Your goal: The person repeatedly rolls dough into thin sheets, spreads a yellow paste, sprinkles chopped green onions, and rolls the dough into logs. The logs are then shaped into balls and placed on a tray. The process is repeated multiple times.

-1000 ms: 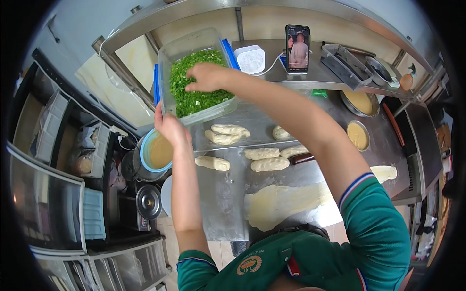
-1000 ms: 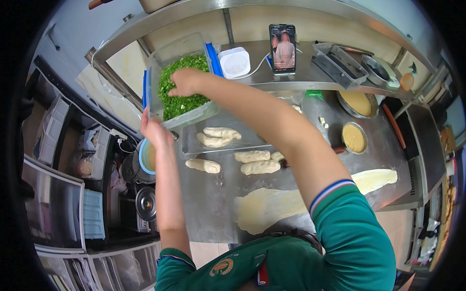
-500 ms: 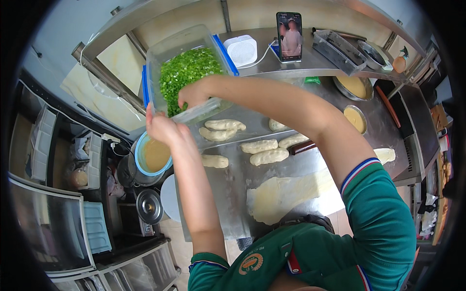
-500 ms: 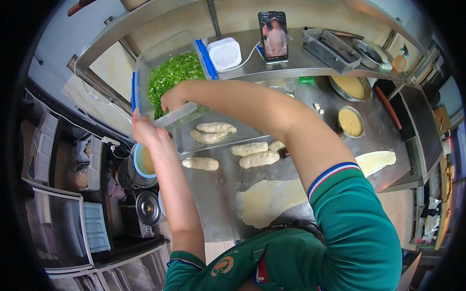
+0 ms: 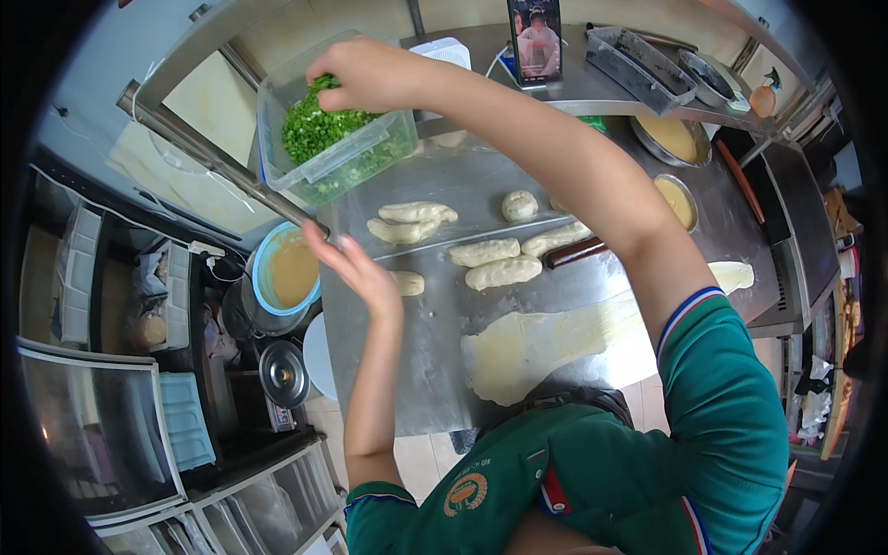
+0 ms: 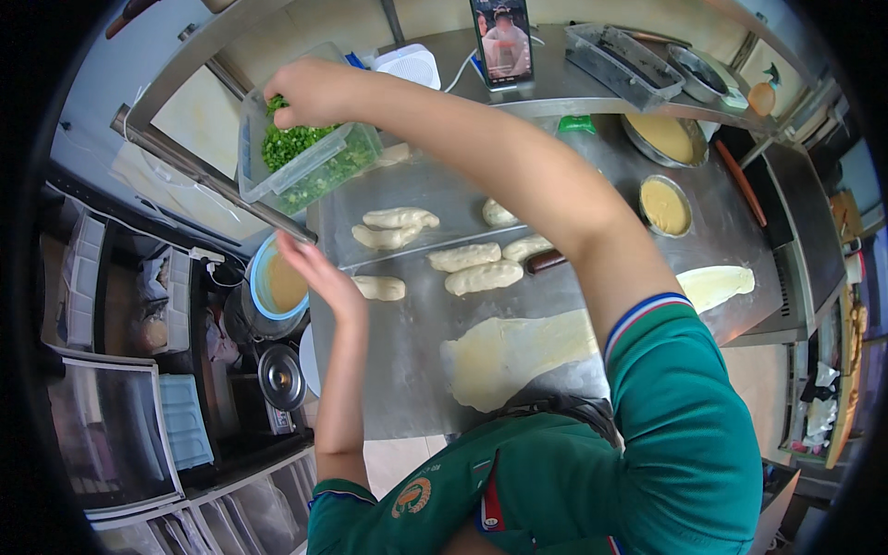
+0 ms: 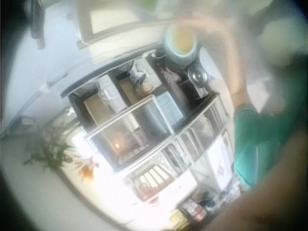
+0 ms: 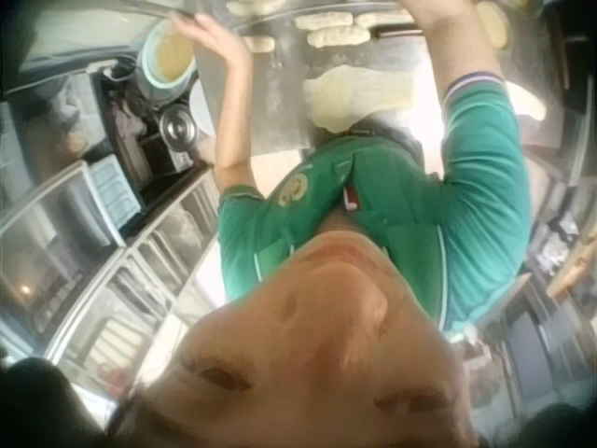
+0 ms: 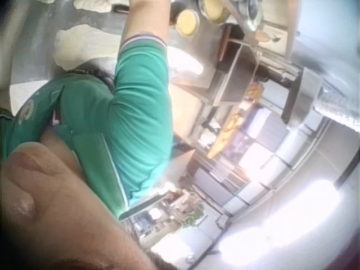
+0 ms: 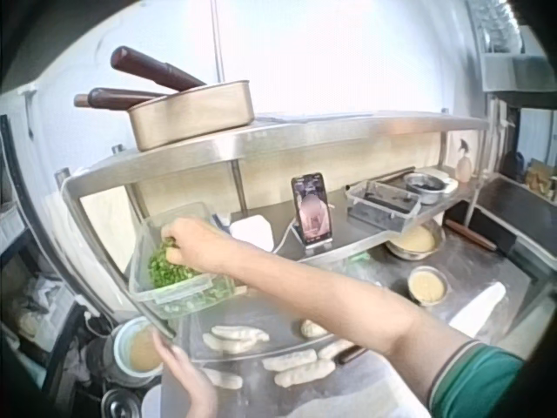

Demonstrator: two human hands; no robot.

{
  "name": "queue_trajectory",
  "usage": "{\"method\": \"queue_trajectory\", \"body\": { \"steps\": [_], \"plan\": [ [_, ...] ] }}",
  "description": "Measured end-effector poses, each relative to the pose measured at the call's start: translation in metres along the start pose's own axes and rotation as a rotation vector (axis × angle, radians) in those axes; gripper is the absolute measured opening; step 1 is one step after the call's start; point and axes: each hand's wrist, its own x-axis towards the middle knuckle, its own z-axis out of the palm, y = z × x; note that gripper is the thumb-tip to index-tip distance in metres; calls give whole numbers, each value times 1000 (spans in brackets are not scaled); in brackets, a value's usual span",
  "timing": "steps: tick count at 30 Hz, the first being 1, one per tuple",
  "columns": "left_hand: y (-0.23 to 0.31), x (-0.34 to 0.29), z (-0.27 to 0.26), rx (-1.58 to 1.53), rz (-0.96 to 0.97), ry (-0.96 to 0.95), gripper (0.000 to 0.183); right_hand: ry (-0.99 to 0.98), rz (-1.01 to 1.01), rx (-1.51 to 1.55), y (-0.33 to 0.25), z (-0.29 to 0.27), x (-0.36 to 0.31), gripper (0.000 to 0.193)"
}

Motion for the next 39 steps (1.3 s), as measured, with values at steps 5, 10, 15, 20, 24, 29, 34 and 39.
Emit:
{"method": "queue_trajectory", "body": {
  "steps": [5,10,15,20,24,29,34,39],
  "plan": [
    [-42,-145,-52,237,-59,-607,76,-48,107,264,-20,1,-148,20],
    [-58,-252,-84,158,-181,-798,83,-181,516,605,-42,99,-327,13],
    [-61,-275,-83,406,-143,-869,84,-403,401,237,-78,199,-455,26],
    [-96,-201,-36,534,16,-659,61,-177,242,-12,-53,189,-535,21],
    [-154,-159,8,674,118,-754,50,43,447,-222,-11,127,-588,24],
    [-186,-176,10,811,363,-789,51,169,734,-394,42,40,-667,19],
    [-112,-242,-11,799,21,-805,54,353,1013,-558,100,-35,-755,20],
    [-17,-319,49,607,127,-1172,56,373,1179,-767,145,-96,-845,26]
  ]
}}
